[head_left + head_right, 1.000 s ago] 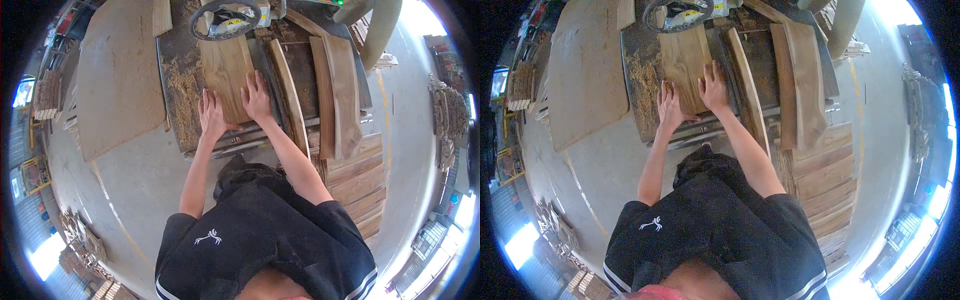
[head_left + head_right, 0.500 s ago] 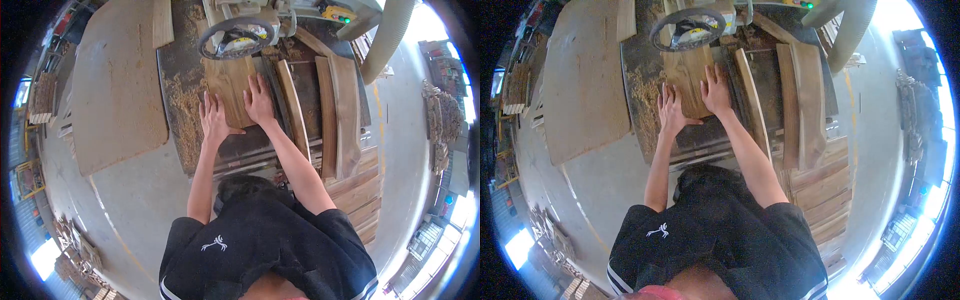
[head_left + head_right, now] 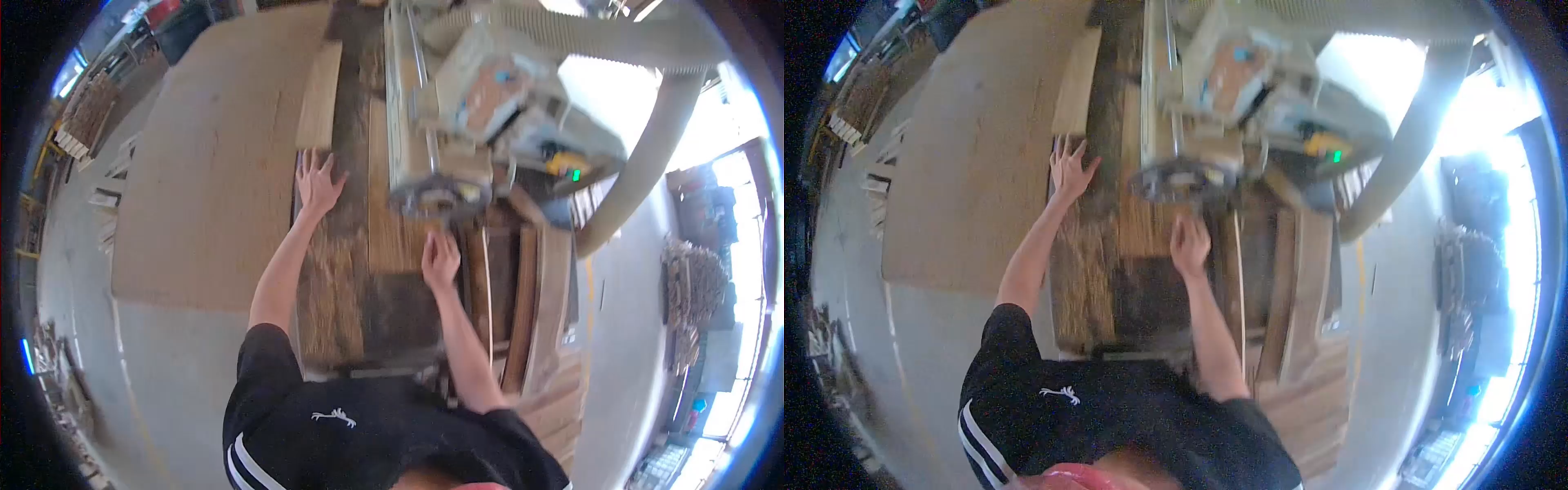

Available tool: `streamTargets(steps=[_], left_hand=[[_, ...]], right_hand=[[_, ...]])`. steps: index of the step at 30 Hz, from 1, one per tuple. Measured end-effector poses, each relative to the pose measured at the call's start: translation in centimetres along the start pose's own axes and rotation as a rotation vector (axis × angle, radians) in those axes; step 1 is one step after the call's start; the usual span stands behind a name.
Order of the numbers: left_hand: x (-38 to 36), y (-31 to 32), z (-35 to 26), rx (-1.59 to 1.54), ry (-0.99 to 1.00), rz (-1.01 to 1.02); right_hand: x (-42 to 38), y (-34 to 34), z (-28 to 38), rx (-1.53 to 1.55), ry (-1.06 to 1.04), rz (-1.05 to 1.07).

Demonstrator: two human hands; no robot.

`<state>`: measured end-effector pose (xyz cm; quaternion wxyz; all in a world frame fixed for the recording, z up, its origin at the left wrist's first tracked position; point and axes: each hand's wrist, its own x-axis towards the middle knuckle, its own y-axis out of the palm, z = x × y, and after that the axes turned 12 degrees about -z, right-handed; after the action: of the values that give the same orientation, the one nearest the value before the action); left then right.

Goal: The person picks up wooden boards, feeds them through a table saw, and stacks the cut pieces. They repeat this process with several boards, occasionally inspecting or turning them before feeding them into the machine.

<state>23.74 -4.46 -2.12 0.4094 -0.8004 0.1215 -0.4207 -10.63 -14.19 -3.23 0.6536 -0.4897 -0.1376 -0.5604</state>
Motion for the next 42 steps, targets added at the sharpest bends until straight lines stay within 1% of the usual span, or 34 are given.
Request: streamTargets(steps=[1,2,3,4,6,7,8,9,10,11,13,14,16,17,19,21,22,25,26,29,32,33,34,35,36,37,39,40,41,42], left_hand=[[3.6,1.0,1.3,0.021,-0.073,0.022],[5.8,2.0,2.4,0.036,-0.15,0.061],[7.2,3.1,3.1,0.048,-0.232,0.113],[8.5,4.5,3.8,0.004,-0.304,0.081],[10.6,3.8,4.0,-0.003,-0.311,0.145],[10.4,3.6,4.1,0.004,-0.313,0.199],[10.1,3.4,3.8,0.029,-0.337,0.145],[9.1,3.1,3.6,0.042,-0.327,0.137],[8.1,2.4,3.0,0.05,-0.32,0.128],[6.4,1.4,2.3,0.057,-0.317,0.124],[1.6,-2.8,0.4,-0.252,-0.516,0.205],[-0.7,-4.8,-0.7,-0.409,-0.609,0.231],[-8.6,-7.7,-2.9,-1.059,-0.975,0.205],[-12.3,-10.5,-4.7,-1.213,-1.067,0.224],[-17.9,-16.8,-8.2,-1.515,-1.247,0.233],[-24.0,-18.6,-9.3,-1.696,-1.26,0.298],[-27.1,-20.0,-9.9,-1.786,-1.265,0.327],[-32.4,-24.4,-12.8,-1.813,-1.277,0.351],[-34.3,-24.8,-13.1,-1.779,-1.288,0.409],[-38.8,-26.1,-15.6,-1.605,-1.166,0.489],[-39.8,-30.2,-20.1,-1.193,-0.843,0.495],[-40.4,-31.0,-21.3,-1.074,-0.728,0.487],[-41.6,-30.8,-21.9,-1.185,-0.862,0.548],[-42.4,-30.7,-22.4,-1.007,-0.655,0.526],[-43.1,-30.4,-22.6,-0.831,-0.45,0.487],[-43.8,-29.8,-22.7,-0.651,-0.251,0.436],[-44.7,-28.4,-23.2,-0.576,-0.1,0.386],[-45.0,-27.9,-23.2,-0.525,-0.033,0.374],[-45.3,-27.5,-23.0,-0.472,0.036,0.368],[-45.2,-27.3,-23.1,-0.453,0.052,0.421]], right_hand=[[-0.7,0.0,-0.2,-0.033,-0.097,-0.042],[-2.1,-1.0,-0.1,-0.004,0.05,0.091],[-1.9,-2.1,2.2,0.025,0.027,-0.015],[-2.6,-2.7,2.3,-0.019,-0.033,0.01],[-4.2,-3.7,3.6,-0.017,0.002,0.031],[-4.1,-3.4,3.5,-0.02,0.005,0.037],[-4.6,-3.7,3.9,-0.029,0.02,0.046],[-5.3,-4.2,4.0,-0.041,0.037,0.052],[-5.0,-4.1,3.6,-0.07,0.063,0.106],[-4.9,-4.3,3.2,-0.06,0.111,0.123],[-4.6,-4.2,3.6,-0.038,0.22,0.135],[-4.6,-4.0,3.6,-0.022,0.199,0.113],[-4.9,-3.9,2.8,-0.005,0.145,0.097],[-5.3,-3.8,2.3,-0.002,0.124,0.102],[-5.8,-3.3,1.5,0.004,0.1,0.046],[-6.2,-3.6,1.5,0.042,0.135,0.064],[-6.4,-4.4,2.1,0.11,0.2,0.115],[-6.6,-7.3,7.1,0.389,0.424,0.249],[-7.5,-8.9,8.8,0.481,0.511,0.29],[-11.9,-12.6,13.2,0.929,0.705,0.39],[-13.9,-17.9,14.1,1.043,0.815,0.419],[-15.1,-19.2,13.4,0.856,0.781,0.432],[-16.0,-20.5,12.4,0.667,0.741,0.442],[-16.6,-21.8,11.4,0.478,0.697,0.45],[-17.4,-22.8,10.5,0.423,0.778,0.428],[-18.8,-23.4,9.6,0.448,0.735,0.347],[-20.8,-24.6,9.2,0.508,0.647,0.205],[-21.4,-25.6,9.3,0.394,0.708,0.317],[-21.9,-26.0,9.6,0.373,0.679,0.283],[-22.0,-26.4,10.0,0.349,0.652,0.247]])
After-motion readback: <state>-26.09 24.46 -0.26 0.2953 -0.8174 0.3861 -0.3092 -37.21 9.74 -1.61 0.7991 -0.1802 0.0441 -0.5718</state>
